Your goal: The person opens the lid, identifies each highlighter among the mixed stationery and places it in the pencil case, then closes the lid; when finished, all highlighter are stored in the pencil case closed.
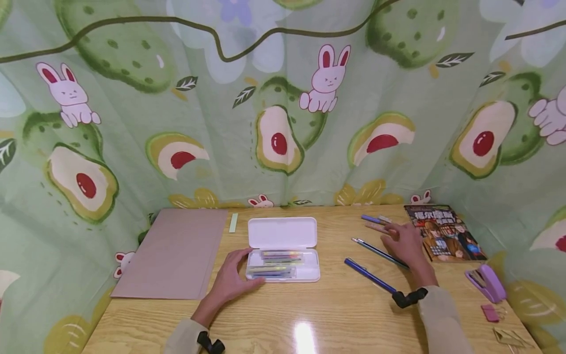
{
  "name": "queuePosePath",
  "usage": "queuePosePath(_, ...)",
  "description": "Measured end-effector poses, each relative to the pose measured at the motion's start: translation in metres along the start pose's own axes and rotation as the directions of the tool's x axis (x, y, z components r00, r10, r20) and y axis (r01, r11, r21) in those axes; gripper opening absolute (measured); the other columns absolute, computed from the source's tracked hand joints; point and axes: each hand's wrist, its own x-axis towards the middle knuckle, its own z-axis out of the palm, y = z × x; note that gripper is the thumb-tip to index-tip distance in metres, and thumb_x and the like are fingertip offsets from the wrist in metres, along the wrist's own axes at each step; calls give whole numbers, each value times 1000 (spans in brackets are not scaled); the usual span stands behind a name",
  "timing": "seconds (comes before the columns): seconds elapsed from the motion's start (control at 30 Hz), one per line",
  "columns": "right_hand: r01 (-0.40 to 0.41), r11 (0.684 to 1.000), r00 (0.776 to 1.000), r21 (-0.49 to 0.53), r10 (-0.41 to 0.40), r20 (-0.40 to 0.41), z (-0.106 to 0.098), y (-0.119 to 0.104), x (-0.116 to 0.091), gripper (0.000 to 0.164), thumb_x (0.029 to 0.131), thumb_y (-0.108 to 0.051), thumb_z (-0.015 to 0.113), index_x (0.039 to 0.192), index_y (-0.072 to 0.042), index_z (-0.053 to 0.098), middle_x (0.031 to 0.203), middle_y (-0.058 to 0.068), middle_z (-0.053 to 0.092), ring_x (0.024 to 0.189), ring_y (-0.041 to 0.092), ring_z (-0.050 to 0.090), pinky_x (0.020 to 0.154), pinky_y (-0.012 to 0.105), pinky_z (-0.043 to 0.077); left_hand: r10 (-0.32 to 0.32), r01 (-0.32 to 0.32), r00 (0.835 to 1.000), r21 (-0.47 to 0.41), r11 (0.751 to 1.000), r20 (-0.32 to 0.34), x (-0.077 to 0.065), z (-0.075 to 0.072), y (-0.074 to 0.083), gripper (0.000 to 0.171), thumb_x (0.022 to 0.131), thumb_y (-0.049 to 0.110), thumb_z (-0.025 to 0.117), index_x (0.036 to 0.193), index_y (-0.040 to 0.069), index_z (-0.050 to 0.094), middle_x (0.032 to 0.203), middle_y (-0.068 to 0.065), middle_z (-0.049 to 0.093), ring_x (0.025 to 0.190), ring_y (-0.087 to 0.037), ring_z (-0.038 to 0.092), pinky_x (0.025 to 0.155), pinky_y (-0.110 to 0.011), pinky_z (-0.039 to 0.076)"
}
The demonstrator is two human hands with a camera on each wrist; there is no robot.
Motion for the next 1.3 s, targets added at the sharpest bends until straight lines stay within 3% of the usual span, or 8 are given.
queuePosePath(0.17, 46, 999, 999, -17, -46, 7, 2, -2, 2, 17, 94, -17, 78, 100, -1, 77, 85, 18, 58, 86, 37, 47, 75, 53, 28, -5, 5, 1000, 0, 1000, 0, 0, 1, -1, 91, 73, 61, 88, 146, 15, 59, 143, -7, 59, 134, -31, 53, 107, -57, 47)
queuePosePath(0.5, 40, 999, 999, 32, -41, 32, 5, -13, -3, 14, 94, -11, 76, 96, 3, 74, 92, 19, 62, 92, 40, 49, 83, 56, 28, -15, 15, 1000, -11, 1000, 16, -2, 1, 0, 93, 73, 63, 88, 147, 14, 58, 142, -8, 59, 134, -31, 53, 108, -57, 46)
queuePosePath(0.6, 43, 997, 998, 68, -47, 50, 4, -21, -3, 15, 95, -11, 75, 98, 4, 72, 94, 19, 67, 94, 39, 56, 86, 55, 37, -13, 13, 1000, -8, 1000, 14, -2, 1, 0, 93, 73, 62, 88, 146, 14, 58, 142, -8, 59, 133, -31, 53, 107, -57, 46)
queuePosePath(0.7, 34, 994, 995, 105, -43, 90, 3, -32, -4, 16, 97, -10, 73, 103, 4, 69, 95, 16, 68, 90, 33, 62, 79, 46, 49, -14, 14, 1000, -5, 1000, 12, -1, 1, 0, 93, 73, 62, 88, 147, 14, 58, 142, -8, 59, 133, -31, 53, 108, -57, 46)
queuePosePath(0.87, 45, 983, 992, 179, -65, 106, 1, -58, -10, 14, 100, -12, 71, 105, 1, 67, 90, 8, 66, 79, 16, 58, 65, 29, 49, -16, 16, 1000, -9, 1000, 17, 0, 0, 1, 93, 73, 63, 87, 147, 15, 58, 143, -8, 59, 134, -31, 53, 108, -57, 46)
queuePosePath(1.03, 96, 945, 986, 314, -134, 101, 9, -96, -21, 9, 100, -12, 72, 103, -3, 70, 87, 3, 66, 74, 10, 54, 63, 26, 46, -20, 20, 1000, -6, 1000, 20, 0, -2, 3, 93, 73, 62, 88, 147, 14, 58, 143, -9, 58, 135, -32, 52, 108, -57, 46)
queuePosePath(1.17, 166, 918, 965, 360, -227, 134, 25, -131, -24, 6, 98, -11, 73, 103, -8, 71, 90, -1, 67, 80, 12, 55, 69, 29, 46, -22, 22, 1000, -3, 1000, 14, 1, -2, 1, 93, 73, 62, 88, 147, 14, 58, 143, -9, 59, 134, -32, 53, 108, -57, 46)
queuePosePath(1.3, 261, 898, 929, 355, -333, 160, 49, -161, -23, 8, 95, -9, 77, 100, -11, 72, 94, -3, 67, 90, 16, 58, 77, 32, 47, -15, 15, 1000, -7, 1000, 12, 1, 0, -1, 93, 73, 62, 88, 147, 15, 59, 142, -8, 59, 134, -31, 53, 108, -57, 46)
